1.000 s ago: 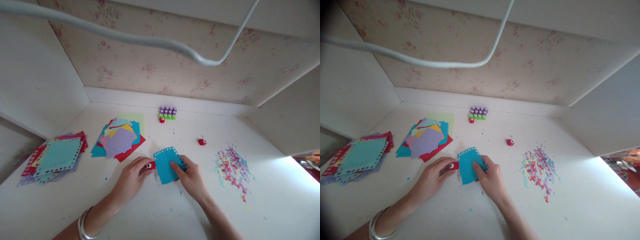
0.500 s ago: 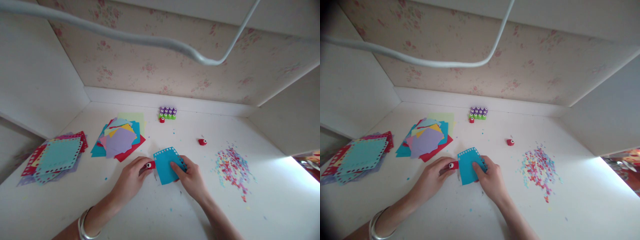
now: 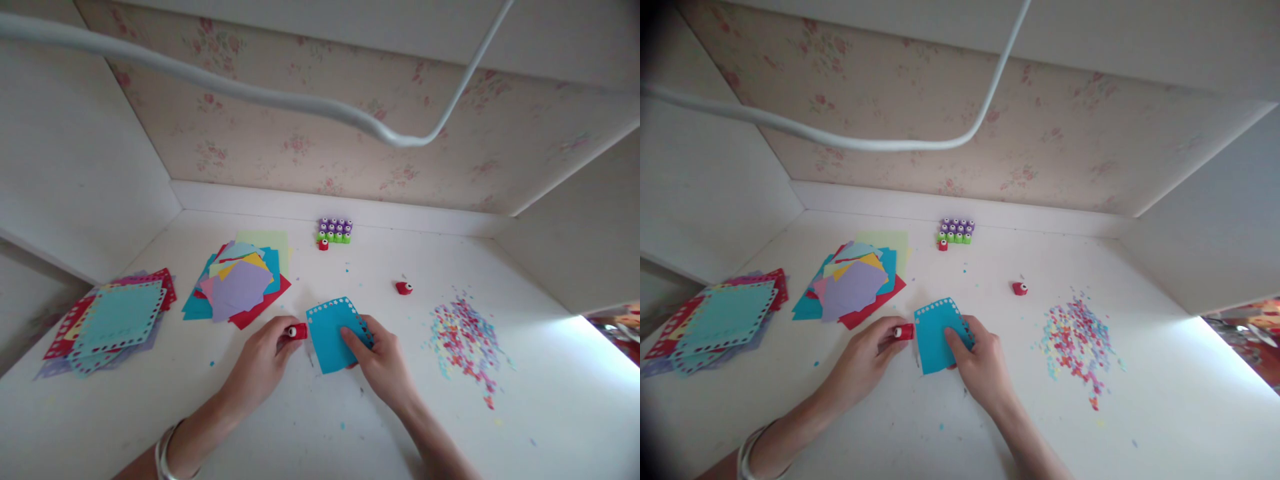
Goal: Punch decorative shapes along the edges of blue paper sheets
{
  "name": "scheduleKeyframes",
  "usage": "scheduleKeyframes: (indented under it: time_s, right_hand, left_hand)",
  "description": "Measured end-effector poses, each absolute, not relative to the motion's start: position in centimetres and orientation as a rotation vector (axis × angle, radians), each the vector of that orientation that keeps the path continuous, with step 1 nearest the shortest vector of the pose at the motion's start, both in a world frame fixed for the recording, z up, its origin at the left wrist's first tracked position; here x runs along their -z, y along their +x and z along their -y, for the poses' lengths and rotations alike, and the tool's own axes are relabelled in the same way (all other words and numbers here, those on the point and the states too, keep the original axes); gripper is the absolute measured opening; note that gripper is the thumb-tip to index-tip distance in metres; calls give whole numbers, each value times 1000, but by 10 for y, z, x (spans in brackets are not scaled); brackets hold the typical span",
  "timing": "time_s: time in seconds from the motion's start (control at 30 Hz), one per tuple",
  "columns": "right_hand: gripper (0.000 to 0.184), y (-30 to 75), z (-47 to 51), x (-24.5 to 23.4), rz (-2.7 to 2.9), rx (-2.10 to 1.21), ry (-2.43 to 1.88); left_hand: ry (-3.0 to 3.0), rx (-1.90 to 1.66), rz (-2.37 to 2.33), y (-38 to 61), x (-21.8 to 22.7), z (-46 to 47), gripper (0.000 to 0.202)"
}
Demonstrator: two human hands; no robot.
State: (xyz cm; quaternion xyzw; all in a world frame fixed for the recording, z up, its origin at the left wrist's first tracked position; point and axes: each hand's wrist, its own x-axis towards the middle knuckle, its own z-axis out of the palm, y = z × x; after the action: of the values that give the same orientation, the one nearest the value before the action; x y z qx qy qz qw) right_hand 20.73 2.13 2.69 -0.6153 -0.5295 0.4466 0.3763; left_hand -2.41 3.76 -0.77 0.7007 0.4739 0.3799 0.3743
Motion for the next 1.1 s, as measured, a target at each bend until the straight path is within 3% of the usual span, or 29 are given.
scheduleKeyframes:
  time_s: [1.1]
  right_hand:
    - [34,205,-22,-27,1394,-1169,-1560]
  left_hand:
    - [1844,-954,-1181,-22,9,-37,23]
